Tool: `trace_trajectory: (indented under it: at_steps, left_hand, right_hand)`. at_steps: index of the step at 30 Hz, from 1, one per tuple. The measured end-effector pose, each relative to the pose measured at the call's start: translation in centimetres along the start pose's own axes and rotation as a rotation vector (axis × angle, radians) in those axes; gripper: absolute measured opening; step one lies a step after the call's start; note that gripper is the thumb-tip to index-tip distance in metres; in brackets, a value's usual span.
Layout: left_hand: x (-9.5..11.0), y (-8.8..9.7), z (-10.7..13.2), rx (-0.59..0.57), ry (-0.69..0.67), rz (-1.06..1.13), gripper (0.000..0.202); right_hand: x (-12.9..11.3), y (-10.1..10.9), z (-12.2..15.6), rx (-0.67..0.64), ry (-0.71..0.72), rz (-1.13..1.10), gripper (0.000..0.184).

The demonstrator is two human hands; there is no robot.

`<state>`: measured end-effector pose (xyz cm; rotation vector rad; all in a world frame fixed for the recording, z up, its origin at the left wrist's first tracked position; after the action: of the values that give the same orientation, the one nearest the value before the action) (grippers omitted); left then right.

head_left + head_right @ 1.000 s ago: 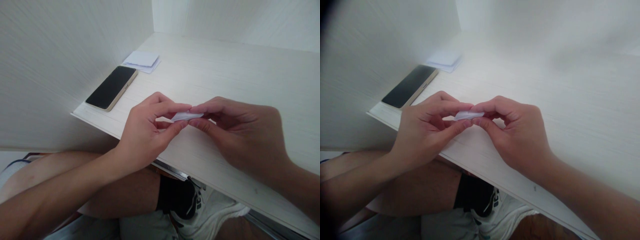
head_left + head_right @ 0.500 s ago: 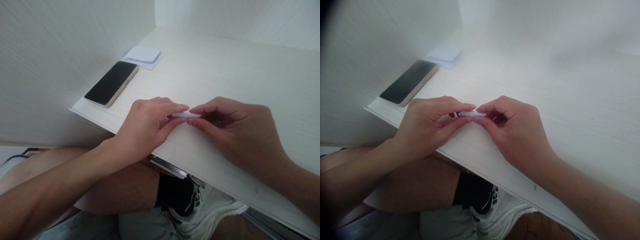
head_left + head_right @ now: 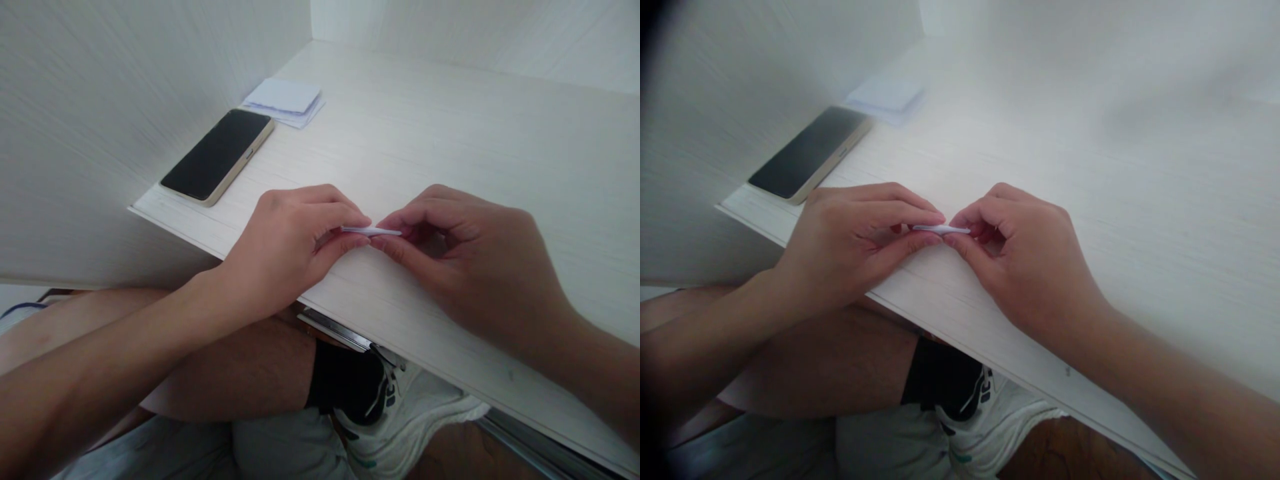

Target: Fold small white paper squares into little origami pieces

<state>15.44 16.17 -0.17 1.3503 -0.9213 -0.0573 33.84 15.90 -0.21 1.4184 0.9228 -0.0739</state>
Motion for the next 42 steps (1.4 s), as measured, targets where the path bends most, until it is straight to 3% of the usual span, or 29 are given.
trace_trajectory:
  at_steps: [6,12,19,22,27,32,36,42]
  left_hand:
    - [-0.4,0.2,0.0,0.05,0.105,0.175,0.009]
    - [-0.1,0.4,0.0,0.074,0.097,0.208,0.009]
    - [-0.1,0.6,0.3,0.274,-0.092,0.323,0.01]
    - [-0.4,0.5,0.3,0.28,-0.132,0.425,0.015]
    - [-0.3,0.4,0.5,0.324,-0.266,0.498,0.013]
    - [0.2,-0.1,0.7,0.495,-0.365,0.551,0.024]
    - [0.7,-0.3,0.8,0.551,-0.395,0.523,0.019]
    - [1.1,-0.5,0.9,0.523,-0.358,0.559,0.015]
  right_hand:
    - [0.2,0.0,-0.2,-0.006,-0.031,-0.036,0.009]
    - [0.0,0.2,-0.2,-0.008,-0.059,-0.109,0.008]
    - [-0.3,0.7,0.0,-0.002,-0.074,-0.355,0.015]
    - [-0.2,0.7,-0.2,-0.003,-0.063,-0.451,0.014]
    - [-0.3,0.4,-0.2,-0.003,-0.018,-0.5,0.009]
    - [-0.5,0.2,0.4,0.063,0.011,-0.462,0.005]
    - [-0.6,0.1,0.7,0.088,0.027,-0.449,0.005]
    - [-0.7,-0.1,0.7,0.064,0.054,-0.468,0.009]
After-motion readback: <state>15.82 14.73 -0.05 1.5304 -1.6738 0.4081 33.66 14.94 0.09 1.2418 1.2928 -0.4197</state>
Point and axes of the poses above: each hand's wrist, its own z-axis away from the middle knuckle, its own y-axis out of the back of the hand, x = y × z, the point moved 3 cm from there along -z, towards the middle knuckle, and after that the axes turned 15 degrees about -x, right-handed, at the moved point
